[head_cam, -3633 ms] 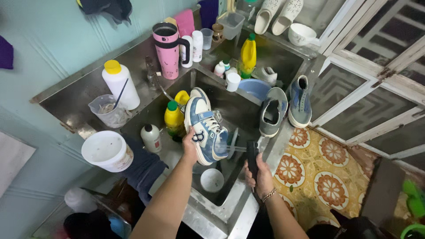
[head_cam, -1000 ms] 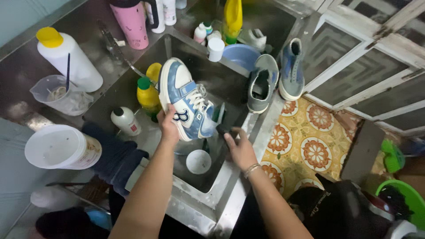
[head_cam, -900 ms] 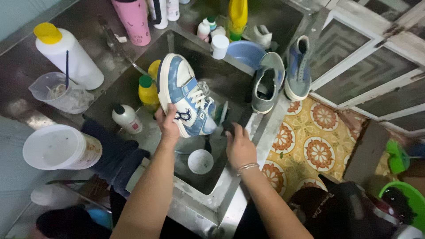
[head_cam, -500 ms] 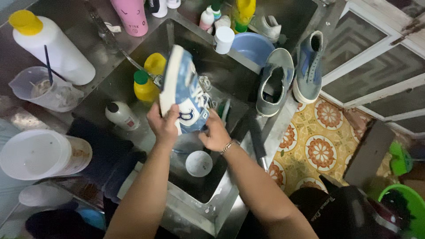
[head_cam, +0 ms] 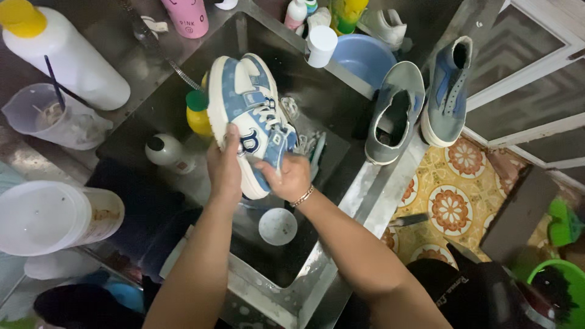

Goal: The person scrubs a blue and white sneaker with a toothbrush and cleaning solution, then rinses it under running water. They repeat the process on the sole and sides, using a brush to remove dirt and soap residue.

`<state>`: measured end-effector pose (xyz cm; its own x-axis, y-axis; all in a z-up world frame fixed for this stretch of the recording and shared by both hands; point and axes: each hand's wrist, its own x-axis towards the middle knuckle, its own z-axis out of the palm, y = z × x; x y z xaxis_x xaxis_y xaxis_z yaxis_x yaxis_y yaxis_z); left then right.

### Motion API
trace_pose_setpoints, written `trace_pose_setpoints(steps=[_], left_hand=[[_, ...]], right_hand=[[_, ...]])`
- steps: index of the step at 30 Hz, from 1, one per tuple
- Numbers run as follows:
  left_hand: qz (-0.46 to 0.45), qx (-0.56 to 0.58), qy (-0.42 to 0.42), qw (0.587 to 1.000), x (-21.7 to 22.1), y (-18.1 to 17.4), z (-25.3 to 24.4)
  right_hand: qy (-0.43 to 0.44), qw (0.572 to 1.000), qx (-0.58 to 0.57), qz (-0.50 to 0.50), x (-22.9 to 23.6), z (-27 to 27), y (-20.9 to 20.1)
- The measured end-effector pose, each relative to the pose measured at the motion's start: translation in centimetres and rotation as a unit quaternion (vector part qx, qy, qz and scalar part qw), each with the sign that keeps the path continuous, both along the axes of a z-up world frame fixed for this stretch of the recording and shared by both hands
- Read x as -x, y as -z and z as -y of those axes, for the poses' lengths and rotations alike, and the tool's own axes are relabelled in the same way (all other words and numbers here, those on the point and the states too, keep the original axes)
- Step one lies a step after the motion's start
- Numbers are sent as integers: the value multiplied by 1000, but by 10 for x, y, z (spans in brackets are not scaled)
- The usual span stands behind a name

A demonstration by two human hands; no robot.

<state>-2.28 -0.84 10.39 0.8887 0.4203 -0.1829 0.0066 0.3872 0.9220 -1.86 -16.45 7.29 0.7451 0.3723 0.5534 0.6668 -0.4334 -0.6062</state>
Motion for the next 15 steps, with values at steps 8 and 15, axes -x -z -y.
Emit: trace_pose_setpoints(steps=[8, 15], left_hand=[[-38, -125, 26, 991, 4, -9, 5], [46, -86, 76, 992, 2, -11, -1]], right_hand=[[53, 970, -157, -178, 0, 10, 11], [106, 965, -176, -162, -8, 3, 21]])
